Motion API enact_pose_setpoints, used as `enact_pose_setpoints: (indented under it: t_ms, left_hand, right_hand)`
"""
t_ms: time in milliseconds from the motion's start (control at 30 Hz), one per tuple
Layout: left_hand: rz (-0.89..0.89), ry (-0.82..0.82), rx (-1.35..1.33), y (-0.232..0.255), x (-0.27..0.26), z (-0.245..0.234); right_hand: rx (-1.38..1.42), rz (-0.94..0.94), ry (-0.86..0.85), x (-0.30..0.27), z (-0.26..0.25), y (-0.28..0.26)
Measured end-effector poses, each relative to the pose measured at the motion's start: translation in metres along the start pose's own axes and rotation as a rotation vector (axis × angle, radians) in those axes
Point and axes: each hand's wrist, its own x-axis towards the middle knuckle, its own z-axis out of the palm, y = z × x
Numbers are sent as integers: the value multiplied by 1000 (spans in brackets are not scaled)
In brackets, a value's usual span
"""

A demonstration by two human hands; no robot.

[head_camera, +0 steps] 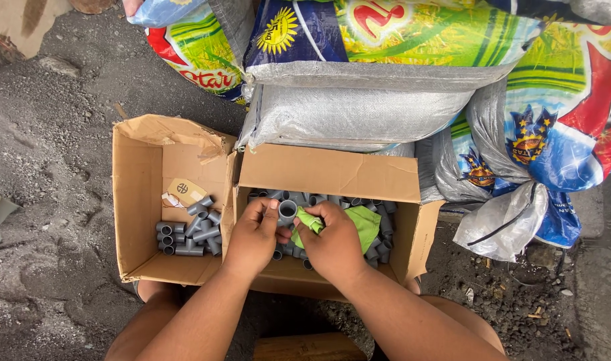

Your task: Cleaning plastic pipe fittings with a cloth and sorting them into a box

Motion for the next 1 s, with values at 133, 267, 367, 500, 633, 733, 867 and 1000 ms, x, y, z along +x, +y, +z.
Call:
enact_pose_setpoints:
  t_ms: [133,267,367,500,633,733,867,1000]
  left_hand:
    - [-22,-33,187,-11,3,-2]
    - [-42,-3,99,-11,0,0]
    - [-59,3,100,-15,2,0]
    - [-70,0,90,-11,0,1]
    - [-78,46,16,2,-9,6]
    - [-58,41,-6,4,-13,3]
    - [-34,-29,46,-16,-4,-3]
    - [-34,-57,1,10,-18,-3]
  right_hand:
    - [-30,-37,5,-5,4,0]
    - [-31,-108,-74,-7,4,-1]
    - [-64,-194,-134,-8,5,5]
    - [-45,-171,-127,-5,-5,-6]
    - [33,-155,-22,4,-10,-6]
    - [26,-236,72,0,-7,-5]
    - [81,-229,-65,-8,5,-1]
    - [146,-215,-34,-2,-3,-8]
